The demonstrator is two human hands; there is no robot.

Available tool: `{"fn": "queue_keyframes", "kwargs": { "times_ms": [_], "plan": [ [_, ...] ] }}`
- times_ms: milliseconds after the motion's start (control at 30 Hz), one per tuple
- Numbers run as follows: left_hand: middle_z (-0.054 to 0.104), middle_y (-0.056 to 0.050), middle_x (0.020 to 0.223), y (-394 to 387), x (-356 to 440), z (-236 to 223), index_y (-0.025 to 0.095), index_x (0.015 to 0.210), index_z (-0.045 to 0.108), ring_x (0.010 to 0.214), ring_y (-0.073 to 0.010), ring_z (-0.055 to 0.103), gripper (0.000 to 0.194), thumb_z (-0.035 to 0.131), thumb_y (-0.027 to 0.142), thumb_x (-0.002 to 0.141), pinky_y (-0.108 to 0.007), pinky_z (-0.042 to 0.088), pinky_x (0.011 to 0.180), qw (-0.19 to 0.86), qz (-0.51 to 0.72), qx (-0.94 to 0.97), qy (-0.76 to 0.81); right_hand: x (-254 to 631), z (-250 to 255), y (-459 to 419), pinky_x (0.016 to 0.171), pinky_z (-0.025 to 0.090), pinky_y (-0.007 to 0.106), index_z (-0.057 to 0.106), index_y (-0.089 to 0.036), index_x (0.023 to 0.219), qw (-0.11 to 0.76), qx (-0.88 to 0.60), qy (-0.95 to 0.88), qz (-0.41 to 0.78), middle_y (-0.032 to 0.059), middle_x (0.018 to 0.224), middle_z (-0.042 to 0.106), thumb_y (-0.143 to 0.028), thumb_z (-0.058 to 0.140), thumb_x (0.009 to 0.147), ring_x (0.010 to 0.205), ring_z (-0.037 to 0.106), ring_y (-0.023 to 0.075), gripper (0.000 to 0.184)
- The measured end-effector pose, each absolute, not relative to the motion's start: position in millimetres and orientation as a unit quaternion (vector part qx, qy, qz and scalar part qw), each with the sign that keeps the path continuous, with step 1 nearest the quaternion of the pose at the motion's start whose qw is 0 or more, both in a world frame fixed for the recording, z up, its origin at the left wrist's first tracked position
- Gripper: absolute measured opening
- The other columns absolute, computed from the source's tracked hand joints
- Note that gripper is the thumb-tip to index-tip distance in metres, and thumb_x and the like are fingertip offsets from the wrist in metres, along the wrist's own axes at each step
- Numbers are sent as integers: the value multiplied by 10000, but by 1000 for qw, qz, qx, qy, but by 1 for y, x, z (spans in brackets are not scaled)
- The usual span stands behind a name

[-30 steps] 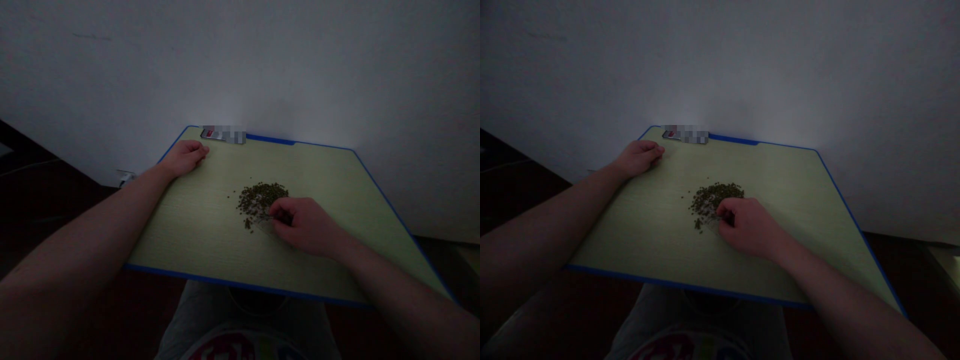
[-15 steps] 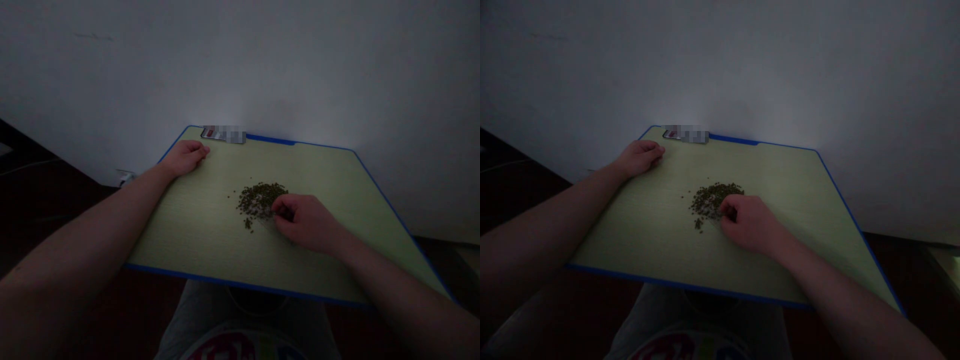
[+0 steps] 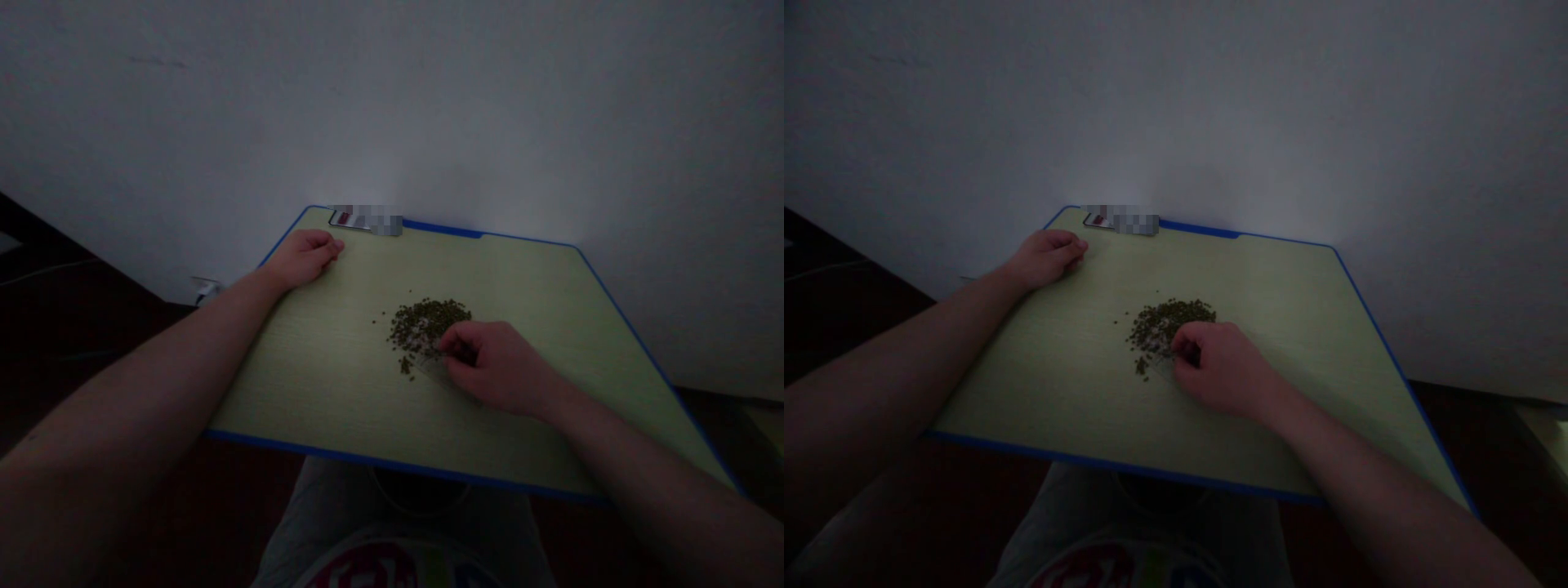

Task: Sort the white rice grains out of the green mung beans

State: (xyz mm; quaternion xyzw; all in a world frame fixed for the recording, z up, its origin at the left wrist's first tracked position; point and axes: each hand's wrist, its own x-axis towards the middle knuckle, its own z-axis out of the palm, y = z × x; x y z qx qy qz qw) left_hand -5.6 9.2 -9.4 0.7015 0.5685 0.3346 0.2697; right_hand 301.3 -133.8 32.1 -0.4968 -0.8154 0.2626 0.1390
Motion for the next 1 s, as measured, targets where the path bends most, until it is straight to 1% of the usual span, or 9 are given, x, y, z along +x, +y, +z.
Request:
{"fn": "queue_keyframes", "kwargs": {
  "times_ms": [267, 433, 567, 733, 1000],
  "plan": [
    [455, 18, 466, 11, -7, -11, 162, 614, 530, 431, -84, 379, 345, 496, 465, 774, -227, 272, 441, 265, 333, 705, 567, 299, 34, -135, 527, 354, 220, 619, -185, 784, 146, -479, -825, 263, -27, 618, 586, -154, 519, 738, 547, 520, 93, 115],
    [445, 22, 471, 10, -5, -9, 165, 609, 522, 430, -82, 371, 331, 503, 456, 764, -225, 276, 440, 274, 331, 696, 575, 301, 34, -135, 528, 350, 217, 619, -182, 783, 136, -461, -833, 272, -31, 619, 586, -141, 531, 719, 548, 515, 90, 116],
    [431, 25, 466, 9, -4, -8, 164, 597, 515, 429, -80, 363, 317, 509, 439, 755, -223, 270, 438, 273, 334, 700, 569, 301, 33, -135, 531, 352, 217, 620, -178, 802, 141, -465, -829, 278, -25, 629, 589, -148, 528, 730, 555, 516, 92, 121],
    [430, 25, 463, 9, -4, -7, 164, 601, 521, 428, -84, 364, 328, 506, 450, 762, -230, 281, 443, 265, 325, 701, 576, 298, 33, -136, 536, 348, 222, 613, -177, 773, 142, -464, -831, 272, -26, 619, 586, -142, 533, 729, 547, 505, 91, 98],
    [455, 19, 473, 11, -6, -10, 165, 612, 534, 428, -83, 370, 303, 510, 430, 757, -231, 282, 444, 270, 330, 701, 572, 295, 33, -135, 549, 349, 222, 633, -181, 801, 145, -446, -840, 273, -23, 644, 603, -131, 522, 724, 564, 514, 94, 143]
  ]
}}
